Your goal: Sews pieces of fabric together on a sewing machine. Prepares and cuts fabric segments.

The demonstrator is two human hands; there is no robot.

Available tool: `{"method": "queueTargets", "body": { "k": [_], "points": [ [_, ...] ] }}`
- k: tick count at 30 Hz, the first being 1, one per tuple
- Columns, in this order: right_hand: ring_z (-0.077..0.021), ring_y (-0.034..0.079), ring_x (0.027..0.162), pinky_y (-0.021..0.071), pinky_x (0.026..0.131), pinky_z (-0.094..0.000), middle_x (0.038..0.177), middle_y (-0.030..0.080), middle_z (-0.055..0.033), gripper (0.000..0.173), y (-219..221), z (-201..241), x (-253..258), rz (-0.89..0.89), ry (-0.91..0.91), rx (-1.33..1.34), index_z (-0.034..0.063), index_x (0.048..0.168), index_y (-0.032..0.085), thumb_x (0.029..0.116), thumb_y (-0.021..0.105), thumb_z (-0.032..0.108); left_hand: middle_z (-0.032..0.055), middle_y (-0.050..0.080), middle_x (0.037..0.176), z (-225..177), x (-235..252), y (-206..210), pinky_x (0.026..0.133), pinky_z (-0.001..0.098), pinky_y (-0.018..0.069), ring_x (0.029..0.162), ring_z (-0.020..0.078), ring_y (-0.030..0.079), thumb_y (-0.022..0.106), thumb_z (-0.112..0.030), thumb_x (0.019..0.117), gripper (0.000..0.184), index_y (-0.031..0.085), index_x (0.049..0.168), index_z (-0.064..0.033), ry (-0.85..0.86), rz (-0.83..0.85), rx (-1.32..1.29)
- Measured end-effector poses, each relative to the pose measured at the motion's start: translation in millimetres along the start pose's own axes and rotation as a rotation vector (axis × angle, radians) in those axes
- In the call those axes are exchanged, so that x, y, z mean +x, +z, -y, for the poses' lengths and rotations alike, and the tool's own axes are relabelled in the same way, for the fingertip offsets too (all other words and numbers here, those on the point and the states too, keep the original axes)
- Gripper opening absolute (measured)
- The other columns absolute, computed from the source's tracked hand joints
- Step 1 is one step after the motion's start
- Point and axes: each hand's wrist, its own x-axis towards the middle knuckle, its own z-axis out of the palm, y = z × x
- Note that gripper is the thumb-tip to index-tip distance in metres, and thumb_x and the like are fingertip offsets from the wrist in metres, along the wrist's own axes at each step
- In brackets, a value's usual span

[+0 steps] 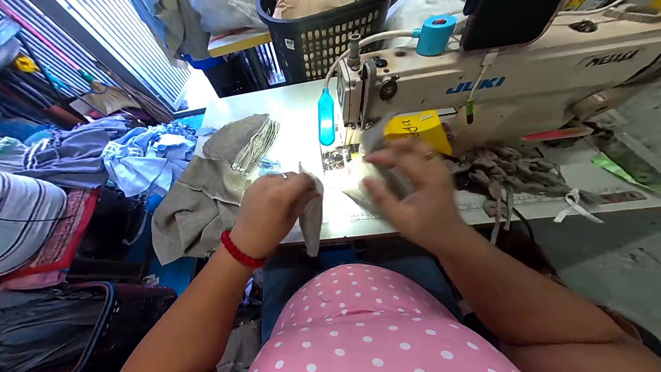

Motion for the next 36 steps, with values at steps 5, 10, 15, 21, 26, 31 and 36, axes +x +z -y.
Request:
{"method": "queueTargets", "body": {
  "k": [5,10,15,21,26,31,36],
  "points": [
    [-0.0148,0.066,0.105,0.0573,0.087,-0.0342,0.114,0.069,-0.0074,0.036,43,13,-19,0.191,0.012,0.212,0.0065,0.109,0.076,0.0861,0.077,0.034,0.0017,0.071,0.083,-21,7,-9,0.073,0.0355,0.0543,0.08,0.0156,0.068,0.068,-0.025,0.0948,0.017,0.075,0.093,-0.0099,0.104,0.018,-0.099],
    [-0.0028,0.065,0.096,0.0577,0.082,-0.0205,0.104,0.068,-0.0009,0.014,46,12,-27,0.075,0.074,0.381,0.0068,0.097,0.077,0.0904,0.065,0.008,0.0004,0.064,0.115,-18,-1,-5,0.094,0.0266,0.0503,0.11,0.0082,0.059,0.076,-0.022,0.0885,0.009,0.076,0.092,-0.0131,-0.134,0.003,-0.475],
    [-0.0028,0.065,0.096,0.0581,0.08,-0.0199,0.104,0.068,-0.0017,0.014,38,6,-28,0.098,0.018,0.461,0.0053,0.096,0.077,0.0886,0.065,0.006,-0.0008,0.062,0.133,-24,-11,-4,0.093,0.0253,0.055,0.113,0.0058,0.063,0.074,-0.043,0.0883,0.042,0.067,0.116,-0.0119,-0.336,0.096,-0.9],
    [-0.0029,0.064,0.096,0.0573,0.08,-0.0188,0.102,0.068,-0.002,0.011,33,6,-25,0.119,-0.02,0.434,0.0045,0.092,0.077,0.0895,0.068,0.009,0.001,0.07,0.108,-32,-6,-1,0.079,0.0253,0.0598,0.091,0.0087,0.069,0.075,-0.012,0.0894,0.018,0.07,0.106,-0.0089,-0.33,0.059,-0.95],
    [-0.0029,0.064,0.097,0.0561,0.082,-0.019,0.103,0.068,-0.0013,0.01,28,3,-21,0.087,-0.041,0.421,0.0054,0.091,0.077,0.089,0.069,0.01,0.0021,0.073,0.11,-35,-3,-8,0.077,0.0236,0.0602,0.087,0.0076,0.07,0.073,-0.007,0.0909,0.008,0.07,0.098,-0.0084,-0.471,0.062,-0.978],
    [-0.0041,0.064,0.097,0.0563,0.082,-0.0193,0.103,0.069,-0.0034,0.011,24,0,-20,0.098,-0.095,0.4,0.0033,0.092,0.077,0.0894,0.068,0.01,-0.0023,0.07,0.082,-33,-4,-9,0.07,0.0214,0.0571,0.073,0.0044,0.065,0.072,-0.004,0.0899,0.007,0.07,0.091,-0.0103,-0.531,0.103,-1.002],
    [-0.0027,0.065,0.095,0.0567,0.081,-0.0182,0.103,0.069,-0.0029,0.011,25,0,-21,0.146,-0.103,0.389,0.0048,0.09,0.077,0.0904,0.068,0.01,-0.0008,0.07,0.089,-35,-3,-8,0.072,0.0227,0.0587,0.077,0.0061,0.067,0.072,-0.004,0.0896,0.008,0.069,0.093,-0.0103,-0.491,0.059,-1.053]
  ]
}}
